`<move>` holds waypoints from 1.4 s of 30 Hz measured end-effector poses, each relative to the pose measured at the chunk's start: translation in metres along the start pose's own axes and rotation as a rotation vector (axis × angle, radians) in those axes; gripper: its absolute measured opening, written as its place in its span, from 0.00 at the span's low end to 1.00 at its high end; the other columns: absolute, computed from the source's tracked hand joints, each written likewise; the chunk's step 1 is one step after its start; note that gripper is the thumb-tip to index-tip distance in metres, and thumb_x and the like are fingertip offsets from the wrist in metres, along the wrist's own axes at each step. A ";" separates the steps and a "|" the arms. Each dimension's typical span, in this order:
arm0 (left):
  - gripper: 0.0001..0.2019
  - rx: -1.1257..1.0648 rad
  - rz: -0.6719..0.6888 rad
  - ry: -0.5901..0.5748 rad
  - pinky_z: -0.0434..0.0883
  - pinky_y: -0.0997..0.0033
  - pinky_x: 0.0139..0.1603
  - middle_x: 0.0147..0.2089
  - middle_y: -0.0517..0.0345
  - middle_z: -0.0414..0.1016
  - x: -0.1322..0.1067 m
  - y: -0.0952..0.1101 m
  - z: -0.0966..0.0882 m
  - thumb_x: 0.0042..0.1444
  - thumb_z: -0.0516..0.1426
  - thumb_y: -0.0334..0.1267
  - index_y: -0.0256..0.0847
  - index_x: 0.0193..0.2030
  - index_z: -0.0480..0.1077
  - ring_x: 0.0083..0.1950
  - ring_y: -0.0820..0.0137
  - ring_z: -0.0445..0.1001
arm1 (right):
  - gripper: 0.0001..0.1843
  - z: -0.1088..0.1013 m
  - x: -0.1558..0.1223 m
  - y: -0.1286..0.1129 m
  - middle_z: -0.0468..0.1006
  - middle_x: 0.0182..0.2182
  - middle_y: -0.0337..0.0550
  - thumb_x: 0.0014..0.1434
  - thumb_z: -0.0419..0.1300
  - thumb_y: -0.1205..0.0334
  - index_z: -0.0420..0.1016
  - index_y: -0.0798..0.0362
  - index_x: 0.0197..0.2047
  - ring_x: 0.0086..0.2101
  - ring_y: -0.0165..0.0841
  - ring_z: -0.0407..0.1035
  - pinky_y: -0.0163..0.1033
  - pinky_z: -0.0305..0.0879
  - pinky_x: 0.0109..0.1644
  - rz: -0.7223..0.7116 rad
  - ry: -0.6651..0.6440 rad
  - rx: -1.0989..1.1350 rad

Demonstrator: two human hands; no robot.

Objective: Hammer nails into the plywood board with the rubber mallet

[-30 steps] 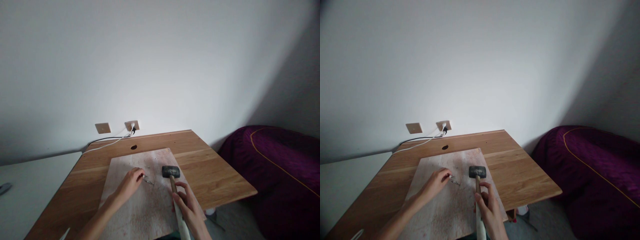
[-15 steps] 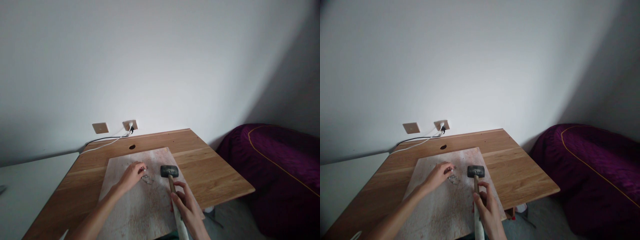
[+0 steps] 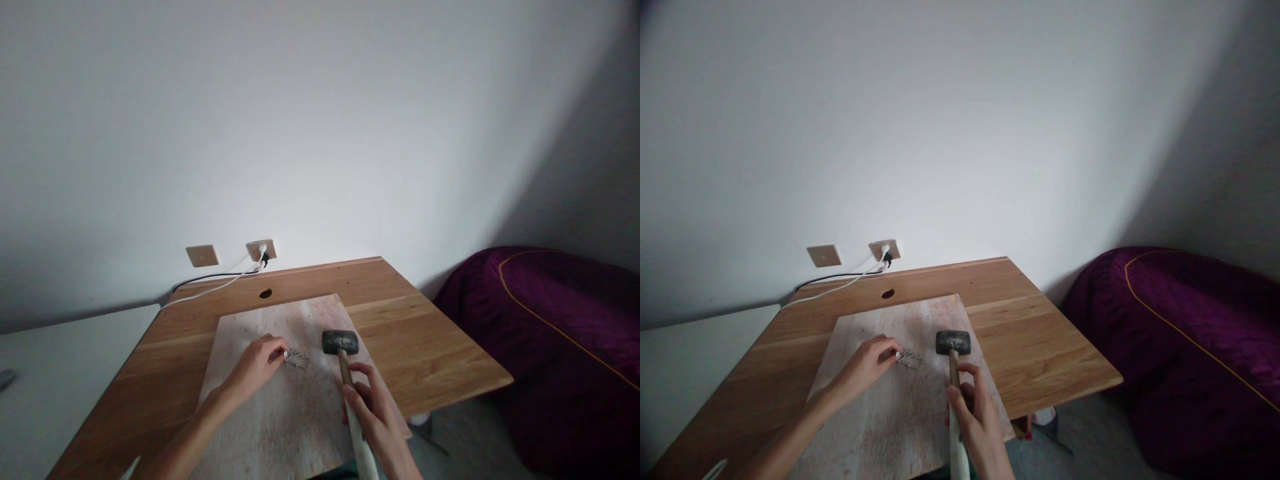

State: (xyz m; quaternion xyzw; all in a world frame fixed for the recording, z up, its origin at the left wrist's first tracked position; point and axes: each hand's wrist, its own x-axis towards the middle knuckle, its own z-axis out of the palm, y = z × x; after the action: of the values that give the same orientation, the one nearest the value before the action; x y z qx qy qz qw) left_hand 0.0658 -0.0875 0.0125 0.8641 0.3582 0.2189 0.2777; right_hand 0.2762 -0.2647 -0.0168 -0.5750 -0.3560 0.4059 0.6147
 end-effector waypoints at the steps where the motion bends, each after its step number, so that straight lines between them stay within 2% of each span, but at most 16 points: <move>1: 0.06 -0.030 -0.002 -0.007 0.70 0.69 0.44 0.39 0.55 0.81 -0.002 0.000 0.000 0.60 0.58 0.31 0.42 0.38 0.78 0.40 0.66 0.78 | 0.30 0.002 -0.001 -0.001 0.70 0.23 0.31 0.59 0.62 0.33 0.67 0.47 0.54 0.23 0.32 0.64 0.35 0.59 0.28 -0.007 0.009 0.001; 6: 0.04 -0.195 -0.007 -0.092 0.72 0.66 0.51 0.50 0.51 0.82 -0.008 0.002 0.001 0.57 0.60 0.29 0.40 0.34 0.76 0.49 0.63 0.79 | 0.30 0.003 -0.002 -0.007 0.70 0.23 0.30 0.59 0.63 0.34 0.67 0.47 0.53 0.23 0.32 0.65 0.35 0.60 0.28 0.008 0.011 0.011; 9: 0.05 -0.219 0.004 -0.098 0.72 0.64 0.54 0.54 0.50 0.81 -0.010 0.004 0.000 0.55 0.60 0.27 0.40 0.32 0.76 0.56 0.61 0.77 | 0.29 0.000 -0.002 -0.007 0.70 0.23 0.31 0.59 0.63 0.35 0.67 0.47 0.53 0.23 0.32 0.65 0.35 0.60 0.28 0.001 -0.003 -0.002; 12: 0.05 -0.209 0.000 -0.124 0.72 0.66 0.49 0.55 0.51 0.80 -0.010 0.006 -0.001 0.54 0.61 0.27 0.40 0.31 0.75 0.50 0.63 0.78 | 0.30 -0.001 -0.001 -0.005 0.72 0.23 0.32 0.59 0.63 0.35 0.67 0.47 0.54 0.24 0.33 0.66 0.36 0.61 0.29 0.005 -0.026 -0.029; 15: 0.05 -0.200 0.012 -0.143 0.72 0.67 0.46 0.52 0.52 0.81 -0.008 0.010 0.001 0.54 0.60 0.27 0.40 0.31 0.75 0.44 0.66 0.78 | 0.30 0.000 -0.001 -0.001 0.71 0.23 0.31 0.60 0.62 0.35 0.67 0.47 0.54 0.24 0.32 0.66 0.35 0.60 0.29 0.004 0.001 -0.016; 22: 0.08 -0.178 0.061 -0.117 0.71 0.66 0.50 0.49 0.52 0.82 0.002 0.023 0.013 0.55 0.57 0.24 0.41 0.31 0.74 0.47 0.63 0.78 | 0.29 -0.001 -0.001 0.007 0.70 0.24 0.31 0.61 0.61 0.35 0.66 0.47 0.55 0.23 0.31 0.64 0.34 0.56 0.27 0.004 0.003 -0.026; 25: 0.08 -0.157 0.071 -0.119 0.71 0.67 0.49 0.45 0.53 0.81 0.005 0.025 0.019 0.55 0.57 0.24 0.41 0.33 0.75 0.47 0.64 0.78 | 0.29 -0.001 0.000 0.009 0.71 0.24 0.31 0.62 0.61 0.36 0.66 0.47 0.55 0.24 0.31 0.65 0.34 0.58 0.28 -0.010 0.013 -0.030; 30: 0.07 -0.125 0.094 -0.069 0.70 0.67 0.51 0.45 0.53 0.81 0.011 0.025 0.030 0.57 0.59 0.26 0.42 0.34 0.75 0.48 0.64 0.77 | 0.29 -0.001 0.000 0.006 0.70 0.23 0.31 0.61 0.61 0.35 0.68 0.48 0.54 0.23 0.31 0.63 0.34 0.57 0.28 -0.024 0.023 -0.058; 33: 0.05 -0.123 0.096 -0.066 0.70 0.68 0.49 0.42 0.55 0.80 0.015 0.027 0.030 0.57 0.60 0.28 0.42 0.34 0.75 0.46 0.64 0.77 | 0.29 -0.002 0.000 0.003 0.70 0.23 0.30 0.60 0.62 0.35 0.68 0.48 0.54 0.23 0.30 0.62 0.34 0.57 0.28 -0.013 0.027 -0.033; 35: 0.03 -0.156 0.084 -0.105 0.70 0.69 0.46 0.42 0.55 0.81 0.019 0.026 0.025 0.57 0.61 0.30 0.41 0.35 0.76 0.43 0.66 0.77 | 0.29 -0.005 0.001 0.002 0.71 0.23 0.31 0.60 0.62 0.36 0.67 0.47 0.54 0.24 0.31 0.64 0.34 0.59 0.28 0.004 -0.006 -0.004; 38: 0.03 -0.216 0.064 -0.135 0.69 0.72 0.40 0.40 0.56 0.81 0.032 0.021 0.015 0.58 0.61 0.35 0.40 0.36 0.77 0.38 0.69 0.76 | 0.30 -0.009 0.001 0.000 0.74 0.26 0.33 0.60 0.63 0.36 0.66 0.47 0.56 0.26 0.32 0.68 0.35 0.63 0.30 0.046 -0.070 -0.025; 42: 0.08 -0.305 0.028 0.012 0.70 0.71 0.40 0.36 0.56 0.80 0.069 0.008 0.013 0.57 0.63 0.42 0.39 0.35 0.76 0.38 0.68 0.76 | 0.31 -0.008 0.000 -0.005 0.75 0.26 0.33 0.59 0.63 0.35 0.66 0.46 0.55 0.25 0.33 0.69 0.35 0.64 0.29 0.072 -0.031 -0.015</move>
State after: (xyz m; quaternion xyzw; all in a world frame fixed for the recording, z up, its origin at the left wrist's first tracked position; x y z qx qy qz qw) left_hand 0.1220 -0.0451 0.0202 0.8155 0.3102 0.2800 0.4003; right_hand 0.2836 -0.2679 -0.0123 -0.5855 -0.3476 0.4340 0.5899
